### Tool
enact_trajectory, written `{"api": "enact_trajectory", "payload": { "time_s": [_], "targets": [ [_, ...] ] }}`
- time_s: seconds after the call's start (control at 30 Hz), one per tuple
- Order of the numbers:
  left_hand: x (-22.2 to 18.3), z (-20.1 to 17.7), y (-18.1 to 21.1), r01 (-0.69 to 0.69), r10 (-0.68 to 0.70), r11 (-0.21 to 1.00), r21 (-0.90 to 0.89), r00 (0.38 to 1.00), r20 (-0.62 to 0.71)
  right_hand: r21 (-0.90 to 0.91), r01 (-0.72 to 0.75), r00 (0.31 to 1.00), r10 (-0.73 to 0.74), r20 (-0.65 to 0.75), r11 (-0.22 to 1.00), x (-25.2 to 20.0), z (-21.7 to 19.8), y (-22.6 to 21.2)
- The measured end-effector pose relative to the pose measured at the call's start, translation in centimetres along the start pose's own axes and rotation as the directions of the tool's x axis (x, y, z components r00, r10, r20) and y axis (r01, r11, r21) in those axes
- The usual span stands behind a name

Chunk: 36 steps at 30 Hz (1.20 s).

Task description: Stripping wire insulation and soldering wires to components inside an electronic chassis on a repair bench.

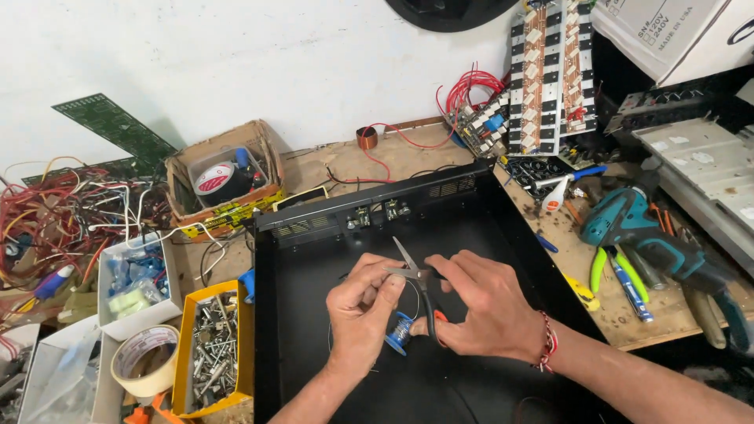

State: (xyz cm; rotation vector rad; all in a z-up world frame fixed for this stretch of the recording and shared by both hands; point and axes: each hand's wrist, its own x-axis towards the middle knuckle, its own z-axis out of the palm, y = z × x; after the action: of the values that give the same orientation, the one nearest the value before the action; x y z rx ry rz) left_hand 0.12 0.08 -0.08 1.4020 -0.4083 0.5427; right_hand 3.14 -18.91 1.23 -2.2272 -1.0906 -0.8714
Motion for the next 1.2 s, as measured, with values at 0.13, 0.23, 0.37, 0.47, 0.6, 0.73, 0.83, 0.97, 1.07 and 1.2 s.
{"api": "enact_trajectory", "payload": {
  "time_s": [0.13,0.23,0.37,0.47,0.6,0.73,0.83,0.97,1.07,1.2],
  "targets": [
    [0.0,-0.1,-0.3,0.002,-0.002,1.0,0.025,1.0,0.007,-0.035,0.023,1.0,-0.022,0.019,0.999,0.1,-0.2,-0.1],
    [0.4,0.0,0.5,-0.028,0.026,0.997,0.071,0.999,0.028,-0.043,0.05,0.998,-0.051,-0.026,0.998,-0.1,0.4,0.3],
    [0.9,-0.1,0.5,-0.043,0.039,0.993,0.106,0.998,0.044,-0.045,0.04,0.998,-0.042,-0.038,0.998,-0.3,1.0,0.8],
    [1.2,0.0,0.3,-0.021,0.016,0.992,0.124,0.999,0.039,-0.035,0.038,0.999,-0.039,-0.032,0.999,-0.4,1.3,1.1],
    [1.7,0.3,0.0,-0.015,0.008,0.987,0.161,0.999,0.046,-0.037,0.022,0.998,-0.024,-0.058,0.999,-0.3,1.8,1.8],
    [1.6,0.6,0.8,-0.025,0.021,0.977,0.212,1.0,0.024,-0.075,0.096,0.995,-0.098,-0.033,0.993,-1.3,2.3,2.9],
    [1.4,0.7,0.5,0.016,-0.02,0.971,0.24,1.0,0.017,-0.128,0.12,0.993,-0.119,0.016,0.985,-3.0,3.4,4.8],
    [1.2,0.6,0.0,0.02,-0.031,0.974,0.224,0.999,0.043,-0.165,0.156,0.988,-0.153,0.029,0.974,-2.5,2.6,4.7],
    [0.7,0.8,0.2,0.034,-0.041,0.978,0.205,0.999,0.031,-0.235,0.206,0.977,-0.214,-0.008,0.95,-2.8,2.6,4.6],
    [0.0,1.4,0.6,-0.042,0.042,0.974,0.225,0.999,0.004,-0.254,0.225,0.969,-0.243,-0.041,0.941,-2.4,2.1,4.1]
  ]
}}
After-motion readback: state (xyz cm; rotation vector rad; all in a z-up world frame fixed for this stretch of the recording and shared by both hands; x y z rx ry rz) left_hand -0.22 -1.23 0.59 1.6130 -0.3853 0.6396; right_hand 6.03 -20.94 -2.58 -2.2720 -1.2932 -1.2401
